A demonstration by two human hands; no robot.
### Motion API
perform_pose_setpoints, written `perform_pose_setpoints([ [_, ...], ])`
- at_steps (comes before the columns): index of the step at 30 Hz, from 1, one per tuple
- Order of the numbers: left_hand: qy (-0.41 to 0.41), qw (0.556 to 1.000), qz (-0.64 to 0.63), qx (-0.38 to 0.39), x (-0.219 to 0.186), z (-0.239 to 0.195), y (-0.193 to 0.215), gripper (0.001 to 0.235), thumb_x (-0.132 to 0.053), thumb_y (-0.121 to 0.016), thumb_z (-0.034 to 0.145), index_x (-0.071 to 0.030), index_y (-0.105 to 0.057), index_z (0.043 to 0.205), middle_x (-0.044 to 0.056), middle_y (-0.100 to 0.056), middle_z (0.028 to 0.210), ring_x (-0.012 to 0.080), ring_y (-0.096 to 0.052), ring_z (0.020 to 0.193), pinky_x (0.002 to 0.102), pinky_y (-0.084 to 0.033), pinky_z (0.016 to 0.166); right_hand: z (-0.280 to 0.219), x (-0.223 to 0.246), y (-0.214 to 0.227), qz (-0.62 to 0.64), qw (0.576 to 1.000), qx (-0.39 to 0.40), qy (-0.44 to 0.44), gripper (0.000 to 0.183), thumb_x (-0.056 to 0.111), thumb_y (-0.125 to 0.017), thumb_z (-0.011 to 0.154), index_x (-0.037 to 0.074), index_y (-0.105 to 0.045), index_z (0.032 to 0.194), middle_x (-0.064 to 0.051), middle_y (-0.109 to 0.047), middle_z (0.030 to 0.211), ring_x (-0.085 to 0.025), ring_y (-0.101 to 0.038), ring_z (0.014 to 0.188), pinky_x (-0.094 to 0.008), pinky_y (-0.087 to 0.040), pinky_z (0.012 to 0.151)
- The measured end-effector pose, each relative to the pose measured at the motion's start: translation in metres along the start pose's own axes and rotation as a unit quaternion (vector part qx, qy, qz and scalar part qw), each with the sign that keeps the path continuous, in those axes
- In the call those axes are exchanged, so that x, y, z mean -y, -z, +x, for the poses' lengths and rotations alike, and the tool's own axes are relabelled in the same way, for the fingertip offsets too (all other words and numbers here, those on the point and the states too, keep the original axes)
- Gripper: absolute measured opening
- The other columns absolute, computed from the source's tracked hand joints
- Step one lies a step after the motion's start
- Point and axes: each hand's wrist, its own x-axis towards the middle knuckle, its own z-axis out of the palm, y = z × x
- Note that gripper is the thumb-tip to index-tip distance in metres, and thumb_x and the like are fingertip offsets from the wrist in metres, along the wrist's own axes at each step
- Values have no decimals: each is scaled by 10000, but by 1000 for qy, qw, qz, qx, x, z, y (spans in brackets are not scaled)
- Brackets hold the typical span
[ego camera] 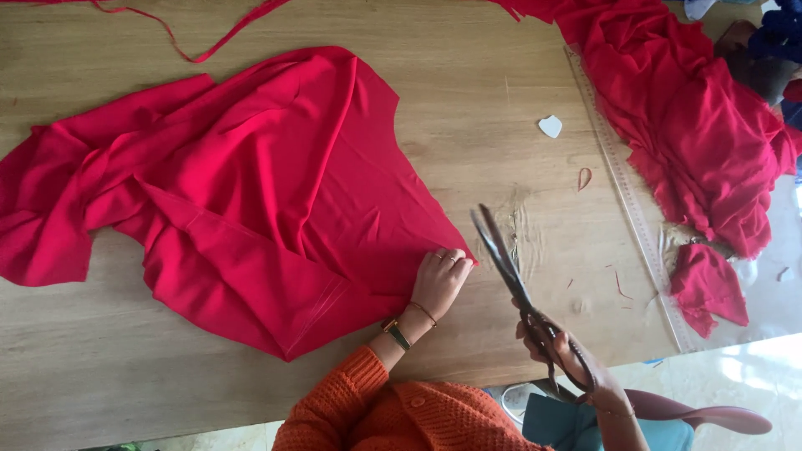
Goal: Measuring and cutting pattern pieces from red fabric using a ruler and tailor shears on a workshop table.
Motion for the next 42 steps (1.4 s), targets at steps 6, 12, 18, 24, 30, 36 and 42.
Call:
perform_pose_setpoints([
  [6, 48, 990, -130, -20, 0, 0, 11, 28, -122, -738, 954, -104, -734, 975, 50, -702, 1085, 254, -629, 851, 407, -514, 769, -21, -2, 0, -117, 989, -52, -71, 651, 561, -295, 983, 52, -647, 1186, -39, -591, 1004, -119, -466, 718, -268, -418, 634],
  [12, 8, 992, -116, -58, -3, 13, 29, 76, -89, -783, 936, -125, -727, 972, 10, -726, 1118, 201, -665, 934, 363, -530, 828, -9, -26, 17, -37, 999, -1, -36, 591, 535, -442, 986, 16, -641, 1187, -46, -550, 890, -111, -384, 646, -260, -359, 564],
  [18, -4, 995, -96, -37, -1, 10, 28, 90, -70, -753, 926, -133, -708, 972, 17, -719, 1103, 209, -657, 954, 377, -523, 843, 17, -39, 24, -100, 994, 36, 27, 639, 389, -417, 1033, 96, -320, 1592, -82, -589, 1067, -138, -373, 715, -278, -395, 648],
  [24, -3, 994, -96, -43, 0, 12, 30, 89, -80, -761, 926, -135, -712, 976, 24, -712, 1083, 210, -653, 938, 382, -509, 793, 31, 8, -9, -150, 988, -8, -19, 635, 375, -407, 1017, 121, -342, 1596, -73, -579, 1045, -143, -386, 720, -283, -400, 678],
  [30, -5, 995, -92, -43, 0, 10, 30, 81, -97, -748, 939, -145, -707, 991, 10, -709, 1095, 212, -651, 940, 387, -515, 814, 31, 30, -27, -223, 971, -61, -55, 626, 384, -416, 1005, 191, -372, 1598, -53, -592, 1053, -140, -500, 839, -281, -483, 846],
  [36, -7, 994, -92, -59, -1, 13, 33, 73, -114, -761, 949, -151, -719, 995, -3, -715, 1083, 201, -658, 935, 376, -514, 792, 39, 36, -29, -256, 964, -49, -58, 823, 599, -418, 896, 166, -375, 1595, -42, -604, 957, -152, -552, 874, -307, -490, 784],
  [42, -7, 994, -90, -63, -2, 17, 38, 70, -122, -772, 949, -155, -720, 983, -9, -712, 1073, 188, -656, 932, 363, -518, 794, 42, 56, -45, -218, 975, -36, -34, 767, 613, -426, 913, 109, -516, 1484, 17, -325, 737, -94, -252, 619, -264, -265, 519],
])
